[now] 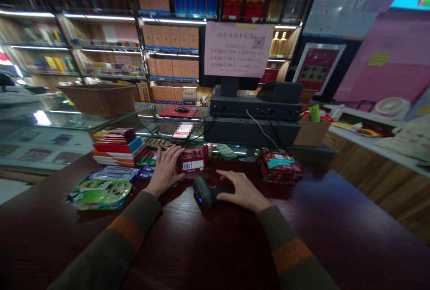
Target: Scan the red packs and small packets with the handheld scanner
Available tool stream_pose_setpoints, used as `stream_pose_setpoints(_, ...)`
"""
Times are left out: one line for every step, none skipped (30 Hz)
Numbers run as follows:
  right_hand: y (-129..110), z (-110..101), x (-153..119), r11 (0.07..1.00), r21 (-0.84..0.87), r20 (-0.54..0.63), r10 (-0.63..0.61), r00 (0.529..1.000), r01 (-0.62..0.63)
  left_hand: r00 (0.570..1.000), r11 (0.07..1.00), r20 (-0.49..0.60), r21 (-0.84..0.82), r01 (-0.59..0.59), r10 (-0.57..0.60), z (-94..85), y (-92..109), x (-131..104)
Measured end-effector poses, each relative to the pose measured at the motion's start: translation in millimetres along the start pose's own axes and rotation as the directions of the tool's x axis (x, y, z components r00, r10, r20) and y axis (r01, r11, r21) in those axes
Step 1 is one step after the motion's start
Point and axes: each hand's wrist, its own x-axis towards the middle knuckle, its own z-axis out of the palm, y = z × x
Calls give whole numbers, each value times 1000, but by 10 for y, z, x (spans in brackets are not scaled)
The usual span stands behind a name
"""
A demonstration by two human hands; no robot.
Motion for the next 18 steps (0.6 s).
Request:
stream_pose_setpoints(-25, 5, -7, 1000, -16, 18, -17, 1000, 18, 1000, 1000, 4, 1, 3, -3, -3, 2, -1)
stream_pose_setpoints(-50, 11, -12, 999, -34, 33, -34, 999, 35, 1000, 1000, 7, 2, 5, -5, -4, 2, -2)
stream_pose_setpoints(-74, 18, -16, 997, -53, 46, -47, 998, 49, 1000, 1000, 8, 2, 5, -5, -4, 1, -4)
stream_pose_setpoints(-96, 27, -20, 995, -73, 58, -56, 997, 60, 1000, 1000, 7, 3, 5, -5, -2, -2, -6)
stream_pose_setpoints(-115, 37, -23, 993, -95, 69, -60, 996, 66, 1000, 1000, 2, 3, 4, -4, 0, -7, -8)
stream_pose_setpoints(-132, 48, -26, 991, -116, 82, -61, 995, 70, 1000, 1000, -4, 4, 3, -3, 4, -13, -10)
stream_pose_setpoints(-146, 58, -27, 988, -136, 98, -59, 993, 73, 1000, 1000, -10, 4, 2, -2, 7, -19, -12)
stream_pose_setpoints(-158, 68, -28, 985, -154, 115, -59, 992, 76, 1000, 1000, -17, 4, 2, -2, 10, -26, -14)
stream_pose_setpoints(-169, 77, -27, 982, -170, 130, -59, 990, 81, 1000, 1000, -21, 4, 2, -2, 13, -32, -16)
stream_pose_setpoints(-178, 85, -26, 979, -183, 144, -59, 988, 85, 1000, 1000, -26, 3, 3, -2, 15, -37, -17)
stream_pose_setpoints(-186, 90, -24, 977, -193, 153, -58, 987, 87, 1000, 1000, -29, 4, 5, -4, 17, -42, -19)
stream_pose_setpoints(-191, 92, -22, 976, -200, 158, -57, 986, 88, 999, 1000, -31, 5, 7, -7, 19, -46, -21)
stream_pose_setpoints(-194, 91, -21, 974, -206, 157, -57, 986, 89, 999, 1000, -34, 7, 10, -9, 21, -50, -22)
stream_pose_setpoints(-196, 85, -19, 973, -212, 151, -59, 987, 90, 999, 1000, -35, 9, 12, -12, 23, -53, -24)
stream_pose_setpoints(-197, 75, -19, 972, -217, 140, -62, 988, 92, 999, 1000, -36, 12, 15, -15, 25, -56, -24)
stream_pose_setpoints(-197, 61, -19, 970, -222, 128, -67, 990, 94, 999, 1000, -36, 16, 18, -18, 27, -57, -24)
stream_pose_setpoints(-199, 43, -20, 969, -227, 112, -75, 991, 99, 999, 1000, -37, 21, 20, -19, 29, -58, -23)
stream_pose_setpoints(-203, 23, -22, 967, -231, 95, -85, 992, 105, 999, 999, -38, 26, 22, -21, 31, -57, -21)
